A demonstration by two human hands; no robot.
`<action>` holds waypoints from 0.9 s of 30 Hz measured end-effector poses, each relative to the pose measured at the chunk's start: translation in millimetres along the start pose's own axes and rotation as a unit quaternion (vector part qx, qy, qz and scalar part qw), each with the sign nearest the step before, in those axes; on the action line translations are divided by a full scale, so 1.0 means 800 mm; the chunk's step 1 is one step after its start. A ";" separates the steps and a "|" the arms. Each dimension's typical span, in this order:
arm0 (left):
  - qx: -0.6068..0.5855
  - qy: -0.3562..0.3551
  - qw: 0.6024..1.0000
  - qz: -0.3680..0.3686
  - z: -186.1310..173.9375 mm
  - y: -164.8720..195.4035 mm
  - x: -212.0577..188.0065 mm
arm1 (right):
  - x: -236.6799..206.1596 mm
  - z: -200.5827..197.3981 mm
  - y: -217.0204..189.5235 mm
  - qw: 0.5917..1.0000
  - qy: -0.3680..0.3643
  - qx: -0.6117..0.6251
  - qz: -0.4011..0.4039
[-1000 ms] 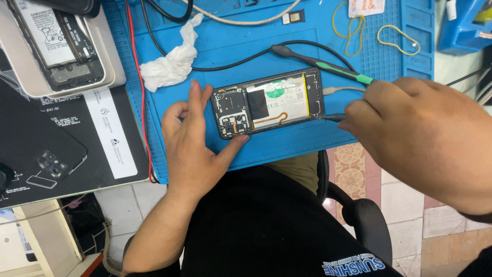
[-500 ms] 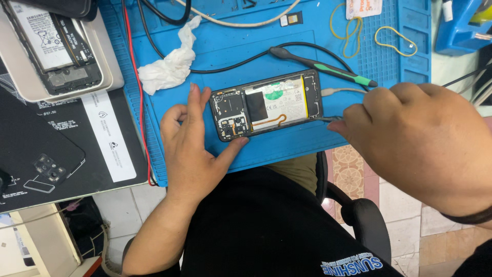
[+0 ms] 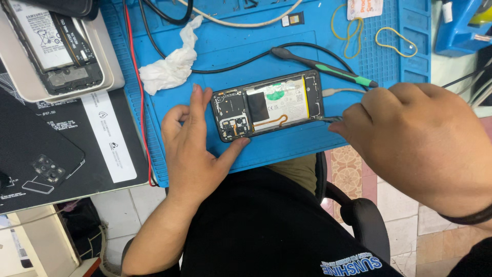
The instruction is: The person works on an opened smartphone lying on a blue repair mat, using a screwdriver to unscrew and manipulate internal components. They reposition the phone, work on different screws and parts, and handle the screwdriver bits by hand during the repair.
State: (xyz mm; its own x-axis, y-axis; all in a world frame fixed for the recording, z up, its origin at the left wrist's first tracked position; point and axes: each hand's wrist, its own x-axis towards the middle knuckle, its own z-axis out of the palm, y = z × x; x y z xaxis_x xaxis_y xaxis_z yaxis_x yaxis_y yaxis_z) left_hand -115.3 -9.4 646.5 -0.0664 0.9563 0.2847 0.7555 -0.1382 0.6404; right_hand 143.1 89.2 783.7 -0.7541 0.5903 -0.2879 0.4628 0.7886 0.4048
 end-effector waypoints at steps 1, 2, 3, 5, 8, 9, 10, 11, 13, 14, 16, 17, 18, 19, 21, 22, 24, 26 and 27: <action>-0.001 0.001 1.000 0.000 0.000 0.000 0.000 | 0.000 -0.001 0.000 0.999 0.036 0.023 -0.009; -0.001 0.002 1.000 0.000 0.000 0.000 0.000 | 0.000 -0.001 0.000 0.996 0.073 0.045 -0.019; -0.001 0.003 1.000 0.000 -0.001 0.000 0.000 | -0.001 -0.002 0.000 0.991 0.109 0.067 -0.028; -0.002 -0.002 1.000 -0.009 -0.002 0.000 -0.001 | 0.000 -0.002 -0.002 0.995 0.082 0.055 -0.013; -0.003 -0.001 1.000 -0.007 -0.001 0.001 -0.001 | -0.001 -0.001 -0.002 0.999 0.032 0.019 -0.006; -0.002 0.001 1.000 -0.005 -0.001 0.001 -0.001 | -0.001 -0.001 -0.001 1.000 0.015 0.005 -0.008; -0.002 0.001 1.000 -0.005 -0.001 0.001 -0.001 | 0.000 -0.001 -0.001 0.999 0.042 0.031 -0.013; -0.002 0.000 1.000 -0.005 -0.002 0.000 0.000 | 0.000 -0.001 0.000 0.996 0.069 0.058 -0.020; -0.003 -0.002 1.000 -0.007 -0.002 0.001 -0.002 | 0.000 -0.001 -0.001 0.995 0.074 0.064 -0.015; -0.003 -0.001 1.000 -0.006 -0.002 0.001 -0.002 | 0.000 -0.002 -0.002 0.998 0.053 0.042 -0.003; -0.003 -0.001 1.000 -0.006 -0.001 0.001 -0.001 | -0.001 -0.001 -0.003 0.999 0.039 0.018 0.006; -0.002 -0.002 1.000 -0.006 -0.001 0.001 -0.001 | -0.002 -0.001 -0.004 0.999 0.045 0.019 0.003; -0.002 -0.003 1.000 -0.007 0.000 0.001 -0.001 | -0.003 0.001 -0.003 0.999 0.050 0.018 0.000; -0.001 -0.001 1.000 -0.006 -0.001 0.002 0.000 | -0.004 0.002 -0.002 0.998 0.047 0.033 0.007; -0.002 0.001 1.000 -0.004 -0.003 0.004 0.002 | -0.006 0.006 0.000 0.997 0.037 0.062 0.020; -0.017 0.000 1.000 -0.012 -0.005 0.006 0.003 | -0.008 0.008 0.002 0.994 0.046 0.095 0.031; -0.047 -0.003 0.999 -0.024 -0.012 0.013 0.006 | -0.014 0.010 0.010 0.984 0.065 0.160 0.053; -0.049 0.048 0.997 0.020 -0.022 0.024 0.007 | -0.019 0.011 0.021 0.953 0.135 0.267 0.045; -0.049 0.073 0.995 0.042 -0.026 0.030 0.007 | -0.020 0.013 0.025 0.931 0.169 0.320 0.041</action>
State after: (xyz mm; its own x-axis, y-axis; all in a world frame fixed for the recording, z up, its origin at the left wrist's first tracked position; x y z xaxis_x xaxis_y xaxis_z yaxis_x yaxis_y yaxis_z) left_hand -111.6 -12.9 678.3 -0.1057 0.8936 0.4363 0.6953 -0.2472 0.6748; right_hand 169.4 97.0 787.6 -0.7573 0.6507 0.0554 0.6267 0.7480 -0.2186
